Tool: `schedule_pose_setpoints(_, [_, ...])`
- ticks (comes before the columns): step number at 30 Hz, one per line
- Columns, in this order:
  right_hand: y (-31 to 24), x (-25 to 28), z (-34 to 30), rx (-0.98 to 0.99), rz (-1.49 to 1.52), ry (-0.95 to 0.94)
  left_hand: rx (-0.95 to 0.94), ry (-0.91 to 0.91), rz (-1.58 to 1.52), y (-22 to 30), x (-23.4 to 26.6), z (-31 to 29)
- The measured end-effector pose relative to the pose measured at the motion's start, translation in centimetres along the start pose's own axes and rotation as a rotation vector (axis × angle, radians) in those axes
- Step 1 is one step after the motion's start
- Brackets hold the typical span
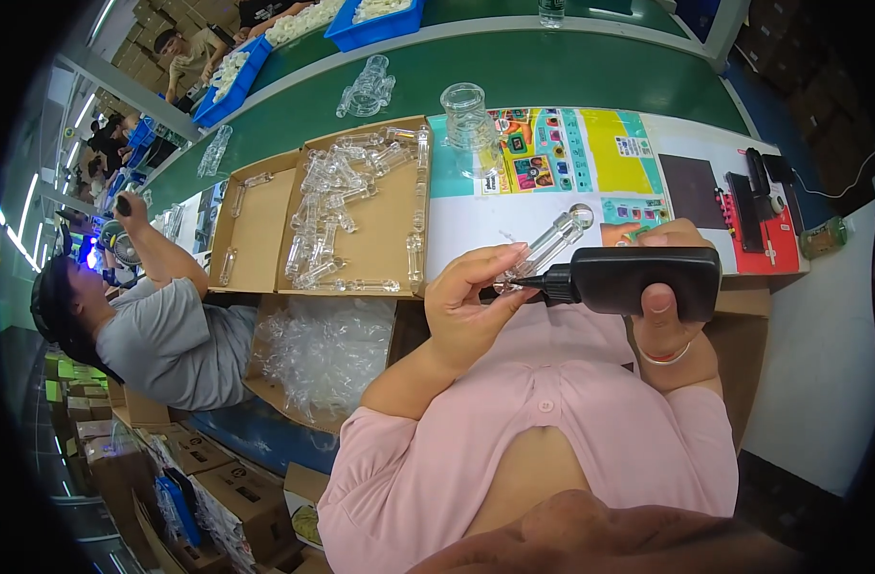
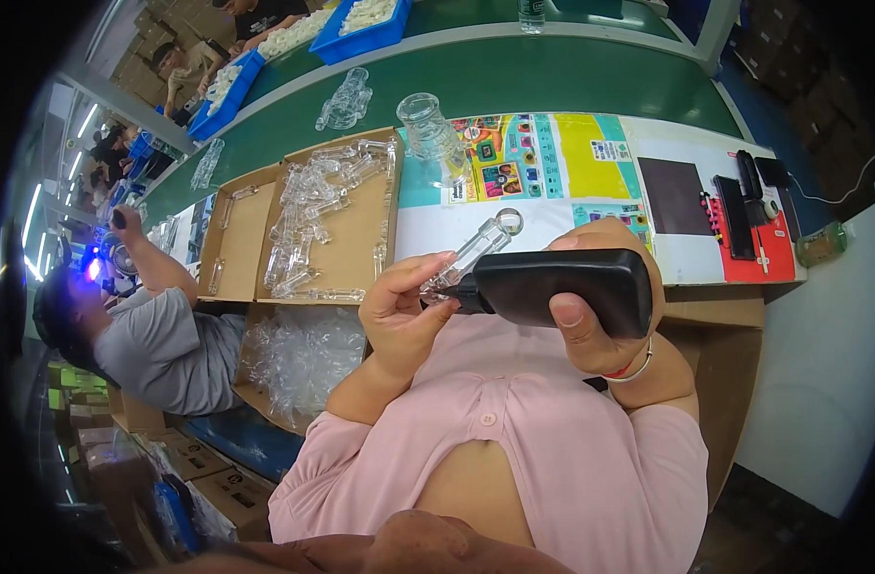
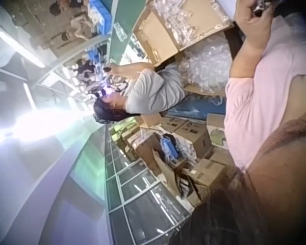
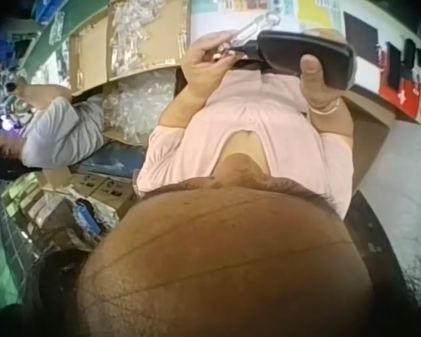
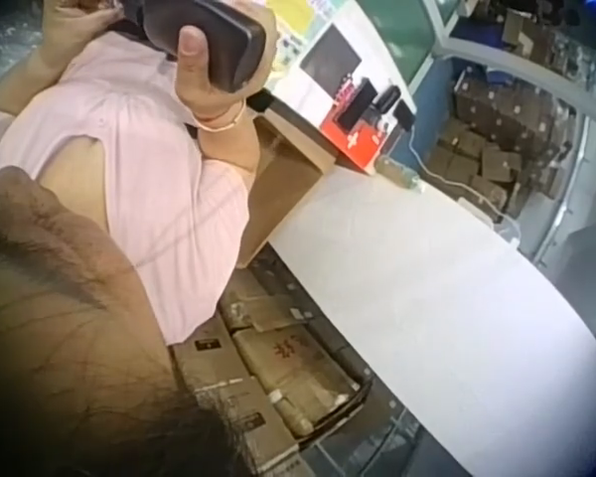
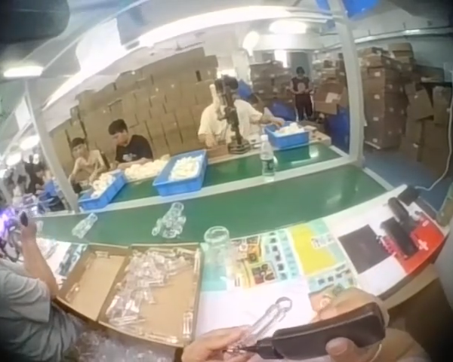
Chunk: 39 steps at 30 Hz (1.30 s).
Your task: Assembling spray bottle components and organizing glass mugs on a factory production line.
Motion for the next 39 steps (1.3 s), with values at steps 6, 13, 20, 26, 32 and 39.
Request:
schedule_pose_setpoints(6, [0.1,-0.1,-0.3,-0.041,-0.050,-0.033,-0.028,0.004,0.053,0.3,0.0,-0.1])
schedule_pose_setpoints(13, [-0.2,0.1,0.2,-0.068,0.053,-0.012,-0.097,-0.009,0.238,0.7,0.2,-0.1])
schedule_pose_setpoints(20, [0.0,0.3,0.5,-0.182,0.086,-0.020,-0.196,-0.033,0.384,2.0,0.0,0.3])
schedule_pose_setpoints(26, [-0.9,0.6,0.9,-0.139,-0.007,-0.106,-0.264,-0.039,0.502,2.7,-0.2,0.4])
schedule_pose_setpoints(32, [-3.2,0.3,1.1,0.139,-0.177,-0.350,-0.268,-0.035,0.560,2.9,-0.2,0.5])
schedule_pose_setpoints(39, [-4.1,-0.6,-0.1,0.258,-0.158,-0.403,-0.228,-0.043,0.605,2.9,-0.2,0.5])
Point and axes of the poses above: each hand's wrist, its own z-axis towards the middle knuckle, its own x-axis out of the back of the hand, y = z × x, the point moved 5 cm from there along z, towards the middle knuckle, and after that the axes turned 4 degrees about x, right-handed, at the moved point
